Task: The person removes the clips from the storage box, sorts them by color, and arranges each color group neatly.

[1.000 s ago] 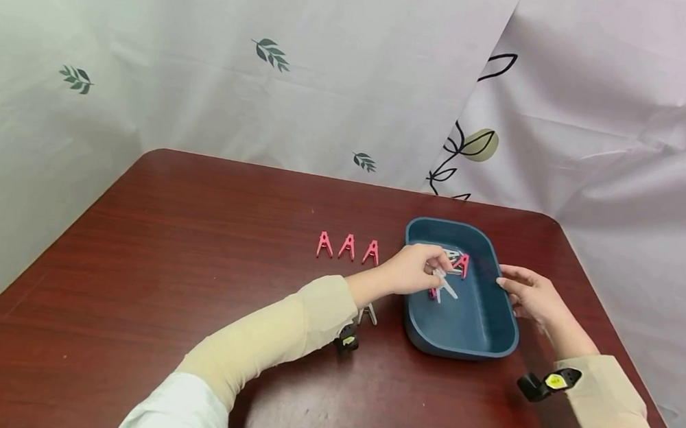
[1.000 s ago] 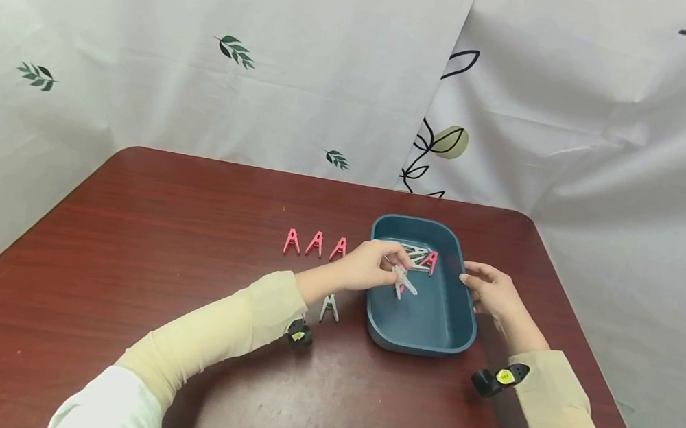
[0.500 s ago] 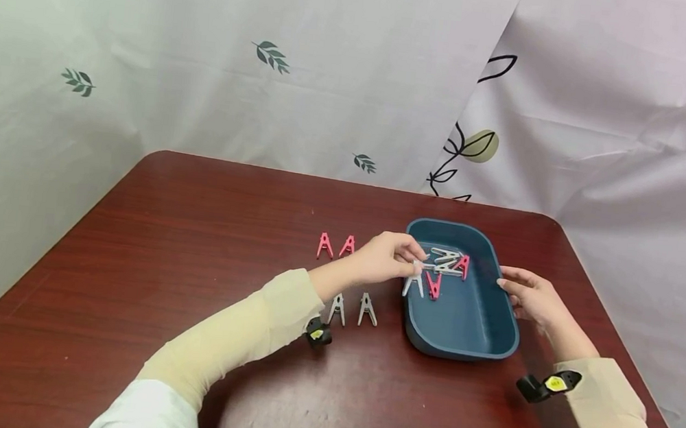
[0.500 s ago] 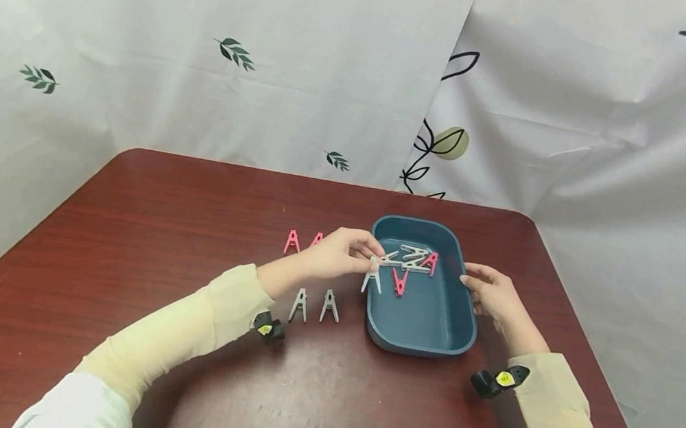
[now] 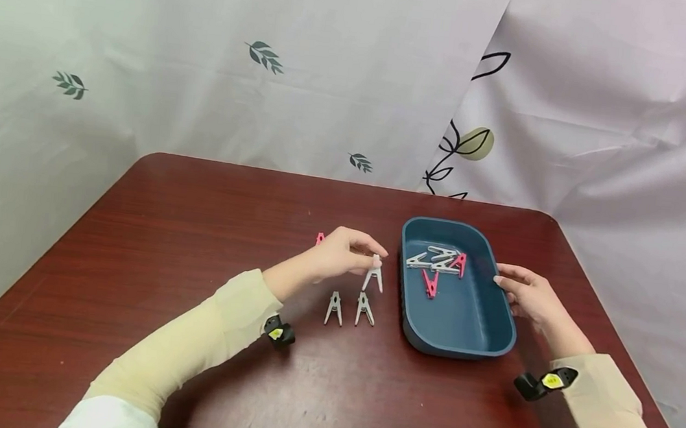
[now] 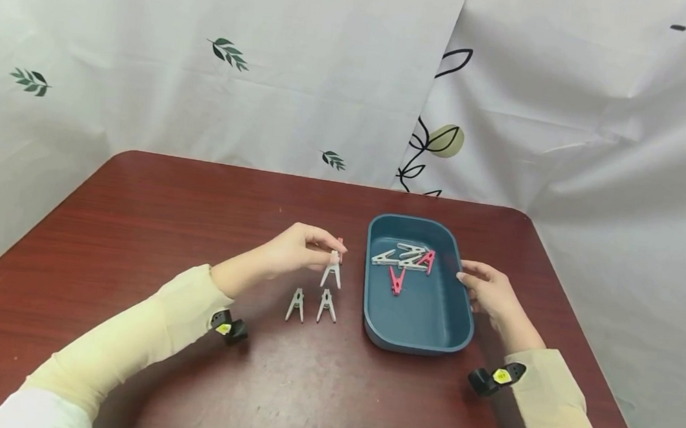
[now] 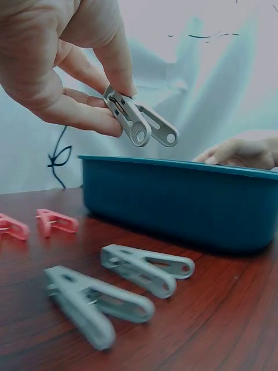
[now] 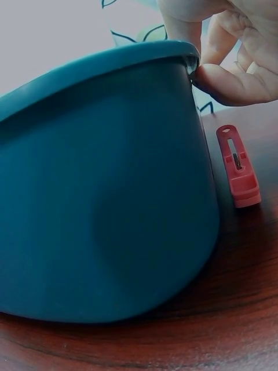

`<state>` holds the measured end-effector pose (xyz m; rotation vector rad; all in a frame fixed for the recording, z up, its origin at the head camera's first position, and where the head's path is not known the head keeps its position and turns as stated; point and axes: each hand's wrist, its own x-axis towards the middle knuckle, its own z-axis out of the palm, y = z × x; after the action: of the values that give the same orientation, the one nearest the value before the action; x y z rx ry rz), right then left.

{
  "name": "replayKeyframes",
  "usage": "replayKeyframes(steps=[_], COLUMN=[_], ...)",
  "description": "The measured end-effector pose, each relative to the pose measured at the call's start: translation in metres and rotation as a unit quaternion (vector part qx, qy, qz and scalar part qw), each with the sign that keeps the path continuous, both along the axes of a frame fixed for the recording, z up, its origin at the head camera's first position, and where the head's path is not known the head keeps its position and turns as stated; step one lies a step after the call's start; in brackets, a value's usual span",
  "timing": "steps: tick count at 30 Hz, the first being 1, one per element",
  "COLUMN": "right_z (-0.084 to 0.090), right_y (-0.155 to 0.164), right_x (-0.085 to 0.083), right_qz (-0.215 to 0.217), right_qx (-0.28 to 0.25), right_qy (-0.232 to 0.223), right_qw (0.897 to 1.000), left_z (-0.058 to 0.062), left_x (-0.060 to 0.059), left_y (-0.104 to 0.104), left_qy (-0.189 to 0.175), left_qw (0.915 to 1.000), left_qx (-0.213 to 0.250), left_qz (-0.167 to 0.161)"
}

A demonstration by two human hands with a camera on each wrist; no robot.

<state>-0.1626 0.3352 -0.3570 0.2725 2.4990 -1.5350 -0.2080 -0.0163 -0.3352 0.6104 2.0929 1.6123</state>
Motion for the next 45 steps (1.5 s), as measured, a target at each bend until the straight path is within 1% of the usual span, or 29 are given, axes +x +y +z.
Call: replayKeyframes(steps=[7,9,15,20,22,27,36,40,45], right_z=[-0.001,-0.001,-0.001,-0.001,-0.001,-0.001,-0.001,-0.001,-0.002], right_y=[0.001,0.0,-0.001,0.001,0.001,0.0,0.0,0.0,-0.001], right_x=[0.0,0.0,0.0,0.0,0.001,0.0,-0.003,-0.003,-0.003], right_qz=[-0.003,-0.002,0.002,0.001,0.001,-0.001,-0.008,-0.007,-0.003], right_qx=[-0.004,-0.005,-0.003,-0.003,-0.005,-0.008,-0.009,-0.01,-0.012], right_qy=[-0.001,0.0,0.004,0.003,0.002,-0.002,-0.007,-0.005,-0.003], right_qw=[1.0,1.0,1.0,1.0,1.0,1.0,1.0,1.0,1.0], left_z=[-0.006,-0.008,-0.015,-0.02,-0.022,-0.032,-0.051,-0.056,-0.059], left_x=[0.0,0.001,0.002,0.004,0.007,0.009,0.012,0.013,0.015], left_y=[-0.023,-0.03,-0.046,-0.056,-0.059,-0.067,-0.079,-0.081,-0.082], left_qy=[0.001,0.002,0.003,-0.017,-0.027,-0.04,-0.061,-0.062,-0.064], left_qw=[0.9997,0.9994,0.9988,0.9984,0.9981,0.9976,0.9969,0.9967,0.9965], left_qx=[-0.006,-0.017,-0.038,-0.045,-0.044,-0.038,-0.042,-0.047,-0.048], left_qz=[0.022,0.031,0.03,0.03,0.035,0.041,0.027,0.023,0.024])
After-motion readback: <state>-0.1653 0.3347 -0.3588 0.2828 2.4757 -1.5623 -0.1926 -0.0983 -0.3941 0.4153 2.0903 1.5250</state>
